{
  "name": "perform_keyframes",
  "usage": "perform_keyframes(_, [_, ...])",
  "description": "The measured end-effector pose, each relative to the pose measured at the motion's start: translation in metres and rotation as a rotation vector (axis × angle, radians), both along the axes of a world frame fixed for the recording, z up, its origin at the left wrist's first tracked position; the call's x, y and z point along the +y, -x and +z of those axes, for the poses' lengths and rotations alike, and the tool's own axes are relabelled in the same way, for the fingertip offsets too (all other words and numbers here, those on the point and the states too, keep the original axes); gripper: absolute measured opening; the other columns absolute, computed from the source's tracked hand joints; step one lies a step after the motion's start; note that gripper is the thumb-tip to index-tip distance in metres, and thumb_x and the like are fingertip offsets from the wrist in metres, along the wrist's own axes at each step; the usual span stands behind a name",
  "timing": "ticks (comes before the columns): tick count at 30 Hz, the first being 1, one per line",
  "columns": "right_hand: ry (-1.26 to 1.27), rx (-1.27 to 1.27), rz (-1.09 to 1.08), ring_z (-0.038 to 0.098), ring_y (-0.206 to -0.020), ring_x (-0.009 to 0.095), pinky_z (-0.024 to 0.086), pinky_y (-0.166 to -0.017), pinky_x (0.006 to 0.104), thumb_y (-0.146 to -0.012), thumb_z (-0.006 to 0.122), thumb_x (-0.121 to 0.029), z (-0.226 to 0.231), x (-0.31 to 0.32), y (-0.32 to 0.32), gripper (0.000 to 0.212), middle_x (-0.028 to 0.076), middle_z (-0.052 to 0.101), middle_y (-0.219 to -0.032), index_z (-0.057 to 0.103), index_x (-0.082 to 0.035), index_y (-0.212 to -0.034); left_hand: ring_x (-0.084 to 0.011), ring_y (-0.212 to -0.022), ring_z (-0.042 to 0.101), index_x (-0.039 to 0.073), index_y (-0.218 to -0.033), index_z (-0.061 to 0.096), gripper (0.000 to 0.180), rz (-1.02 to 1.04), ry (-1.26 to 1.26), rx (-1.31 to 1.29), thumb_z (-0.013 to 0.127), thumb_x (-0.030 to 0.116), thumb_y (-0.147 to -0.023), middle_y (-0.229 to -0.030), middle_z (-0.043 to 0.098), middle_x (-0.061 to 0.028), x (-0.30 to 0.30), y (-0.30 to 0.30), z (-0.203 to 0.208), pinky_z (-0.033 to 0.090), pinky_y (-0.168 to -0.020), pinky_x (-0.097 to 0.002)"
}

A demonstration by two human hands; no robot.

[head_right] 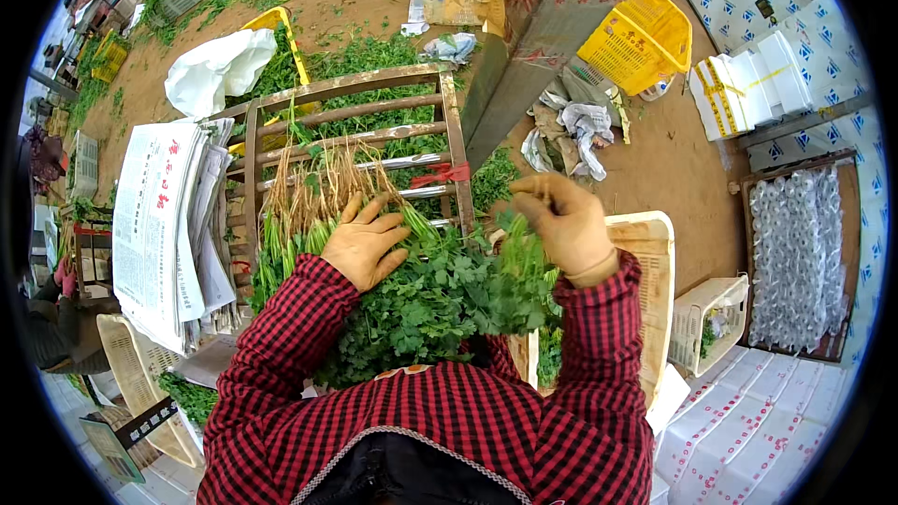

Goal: The person sorts bunches of coriander by hand on a metal rack, removes individual stems or leaves, and places the bunches into a plastic crate lined with newspaper.

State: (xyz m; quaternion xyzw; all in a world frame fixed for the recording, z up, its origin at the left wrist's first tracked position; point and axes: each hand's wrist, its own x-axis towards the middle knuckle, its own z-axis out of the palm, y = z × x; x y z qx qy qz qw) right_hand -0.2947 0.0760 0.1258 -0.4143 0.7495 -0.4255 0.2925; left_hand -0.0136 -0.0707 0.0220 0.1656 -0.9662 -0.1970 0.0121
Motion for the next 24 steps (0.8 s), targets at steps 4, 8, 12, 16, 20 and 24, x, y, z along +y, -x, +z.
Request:
perform_keyframes(4, [-0.117,-0.188,0.117,0.062,-0.079,0.008,0.051,-0.074,0.0263,-0.095,0.072,-0.020,-0.086,-0.075,-0.024,0.024,0.003,0.073,-0.091,0.072,-0.003,-0.111,-0.0360,-0.147,0.037,0.011,-0.137,0.060,0.047,0.038,-0.088,0.103,0.066,0.032,-0.095,-0.144,0.056,-0.0113,-0.003,0.003,0.004,0.019,-0.124,-0.0588])
perform_keyframes(8, [-0.105,0.308,0.256,0.068,-0.110,0.034,0.053,-0.096,0.0421,-0.099,0.064,-0.029,-0.187,-0.106,-0.067,0.054,0.015,0.071,-0.122,0.051,-0.007,-0.146,-0.0401,-0.147,0.036,0.011,-0.141,0.057,0.055,0.021,-0.166,0.110,0.070,0.034,-0.092,-0.150,0.052,-0.0135,0.014,0.008,0.032,0.020,-0.124,-0.0594])
perform_keyframes(12, [0.101,-0.199,0.089,0.067,-0.094,0.018,0.056,-0.085,0.0323,-0.101,0.065,-0.019,-0.149,-0.084,-0.068,0.061,0.016,0.068,-0.122,0.041,-0.005,-0.155,-0.0408,-0.146,0.038,0.015,-0.147,0.054,0.063,0.108,-0.107,0.081,0.069,0.044,-0.092,-0.152,0.050,-0.0132,0.044,-0.056,0.054,0.020,-0.122,-0.0612])
perform_keyframes(16, [0.016,-0.247,0.089,0.066,-0.108,0.024,0.053,-0.095,0.0352,-0.102,0.064,-0.030,-0.147,-0.060,-0.082,0.061,0.018,0.066,-0.127,0.042,-0.001,-0.152,-0.0437,-0.149,0.032,0.022,-0.153,0.046,0.071,0.244,-0.136,0.017,0.067,0.050,-0.092,-0.157,0.045,-0.0130,0.059,-0.067,0.026,0.017,-0.122,-0.0638])
perform_keyframes(20, [-0.049,0.032,0.281,0.053,-0.134,0.037,0.043,-0.110,0.0426,-0.099,0.066,-0.034,-0.161,-0.057,-0.109,0.065,0.023,0.054,-0.147,0.043,-0.002,-0.151,-0.0443,-0.151,0.026,0.023,-0.155,0.043,0.073,0.194,-0.079,-0.091,0.065,0.053,-0.092,-0.160,0.040,-0.0121,0.063,-0.044,0.015,0.014,-0.120,-0.0681])
perform_keyframes(24, [0.021,0.016,0.204,0.060,-0.121,0.032,0.049,-0.103,0.0436,-0.096,0.069,-0.027,-0.127,-0.071,-0.087,0.059,0.020,0.057,-0.141,0.050,-0.004,-0.147,-0.0439,-0.151,0.027,0.024,-0.155,0.042,0.071,0.206,-0.080,-0.090,0.065,0.052,-0.093,-0.161,0.040,-0.0111,0.064,-0.052,0.013,0.014,-0.119,-0.0700])
